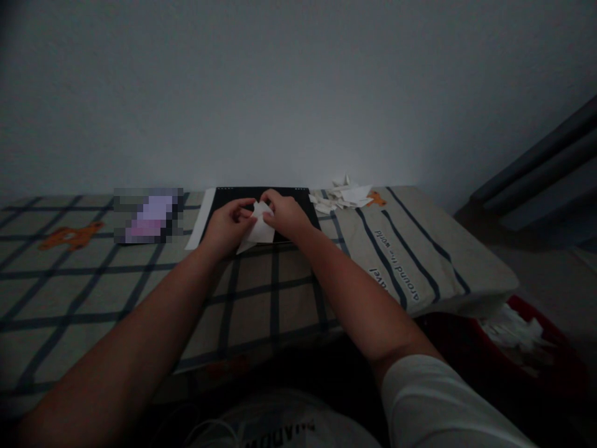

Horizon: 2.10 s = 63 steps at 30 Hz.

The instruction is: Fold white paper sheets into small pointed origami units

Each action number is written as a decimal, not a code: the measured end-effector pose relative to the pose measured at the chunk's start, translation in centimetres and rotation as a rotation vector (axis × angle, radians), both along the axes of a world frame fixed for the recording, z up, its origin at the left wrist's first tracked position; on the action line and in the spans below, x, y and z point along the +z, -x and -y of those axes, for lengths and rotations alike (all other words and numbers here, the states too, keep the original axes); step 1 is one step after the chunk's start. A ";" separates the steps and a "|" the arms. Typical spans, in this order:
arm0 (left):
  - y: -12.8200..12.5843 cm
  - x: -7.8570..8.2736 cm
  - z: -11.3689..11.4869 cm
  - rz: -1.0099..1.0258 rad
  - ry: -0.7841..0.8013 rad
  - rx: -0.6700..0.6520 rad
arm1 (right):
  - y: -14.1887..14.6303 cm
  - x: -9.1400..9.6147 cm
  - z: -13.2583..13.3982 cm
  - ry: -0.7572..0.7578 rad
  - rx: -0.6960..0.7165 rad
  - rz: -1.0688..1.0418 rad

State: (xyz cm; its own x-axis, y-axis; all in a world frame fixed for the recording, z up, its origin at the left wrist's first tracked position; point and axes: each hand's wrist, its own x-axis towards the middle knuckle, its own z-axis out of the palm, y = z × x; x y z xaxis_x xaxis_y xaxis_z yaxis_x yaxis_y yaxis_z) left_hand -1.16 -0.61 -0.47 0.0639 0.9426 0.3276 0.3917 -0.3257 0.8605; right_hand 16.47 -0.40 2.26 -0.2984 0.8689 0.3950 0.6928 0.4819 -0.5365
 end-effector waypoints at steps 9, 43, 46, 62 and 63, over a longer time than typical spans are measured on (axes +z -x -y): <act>-0.3 0.3 0.2 0.165 0.120 -0.058 | -0.1 -0.1 -0.3 -0.044 -0.049 0.006; 0.3 0.3 -0.5 0.099 0.031 0.244 | -0.6 -0.7 -0.9 0.011 0.042 -0.079; 0.6 0.8 -0.2 -0.147 -0.140 0.266 | -1.0 -0.8 -1.3 0.019 0.004 -0.070; 1.6 -0.4 -0.8 -0.723 -0.262 -0.306 | -1.7 -1.8 -2.6 0.030 -0.106 -0.035; 1.6 -0.3 -0.8 -0.738 -0.255 -0.309 | -1.7 -1.8 -2.5 0.033 -0.114 -0.042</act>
State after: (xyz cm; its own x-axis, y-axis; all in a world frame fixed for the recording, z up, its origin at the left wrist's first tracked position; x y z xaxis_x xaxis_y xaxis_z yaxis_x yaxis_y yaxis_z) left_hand -2.77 0.17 -0.82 0.5884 0.7503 0.3015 0.6865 -0.6605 0.3039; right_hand 18.21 2.14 0.50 -0.1807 0.9089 0.3758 0.7187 0.3828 -0.5804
